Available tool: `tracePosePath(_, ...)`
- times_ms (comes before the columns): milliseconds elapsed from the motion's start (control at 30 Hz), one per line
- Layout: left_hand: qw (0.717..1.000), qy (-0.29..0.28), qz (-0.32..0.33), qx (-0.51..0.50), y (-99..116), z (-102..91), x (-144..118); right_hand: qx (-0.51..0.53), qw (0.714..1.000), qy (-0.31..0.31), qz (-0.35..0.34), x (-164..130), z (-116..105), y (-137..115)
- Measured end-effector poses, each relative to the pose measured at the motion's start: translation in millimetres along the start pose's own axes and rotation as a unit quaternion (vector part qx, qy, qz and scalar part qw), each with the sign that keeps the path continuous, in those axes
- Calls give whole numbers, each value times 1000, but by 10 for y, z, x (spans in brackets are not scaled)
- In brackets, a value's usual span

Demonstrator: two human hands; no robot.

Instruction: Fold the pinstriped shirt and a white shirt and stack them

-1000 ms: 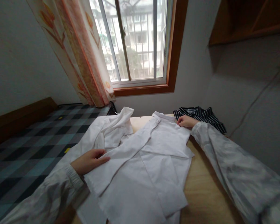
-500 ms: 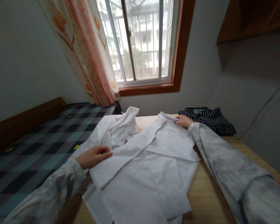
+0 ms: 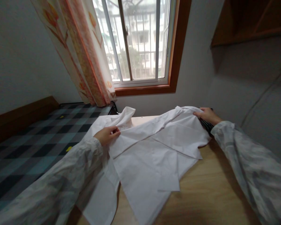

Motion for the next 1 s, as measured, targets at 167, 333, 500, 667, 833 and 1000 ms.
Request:
tracePosePath(167,988,51,-3,144,302,51,619,0,995,74,60,-142,-434,314)
tracePosePath(333,972,86,40,214,655,199,1014,-12,993,61,100,-277,-601,552)
tracePosePath(500,970,118,76,199,879,379,1207,-26,993,46,107,-338,-861,692)
tracePosePath(667,969,100,99,202,937,682,1292,-99,985,17,141,-493,-969,902)
tracePosePath(833,960,127,157,192,1049,803,1102,-289,952,93,-17,-644,-960,548)
tracePosePath(1000,954,69,249,154,1169,996,751,-299,909,-22,-290,-842,-179,-224)
Point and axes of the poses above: each hand's wrist, its own x-axis towards the middle knuckle, its own z-axis out of the palm, y = z × x, the point moved 9 cm from there along x, towards the middle knuckle, and after that the axes turned 5 degrees about x, right-handed, at the moved point
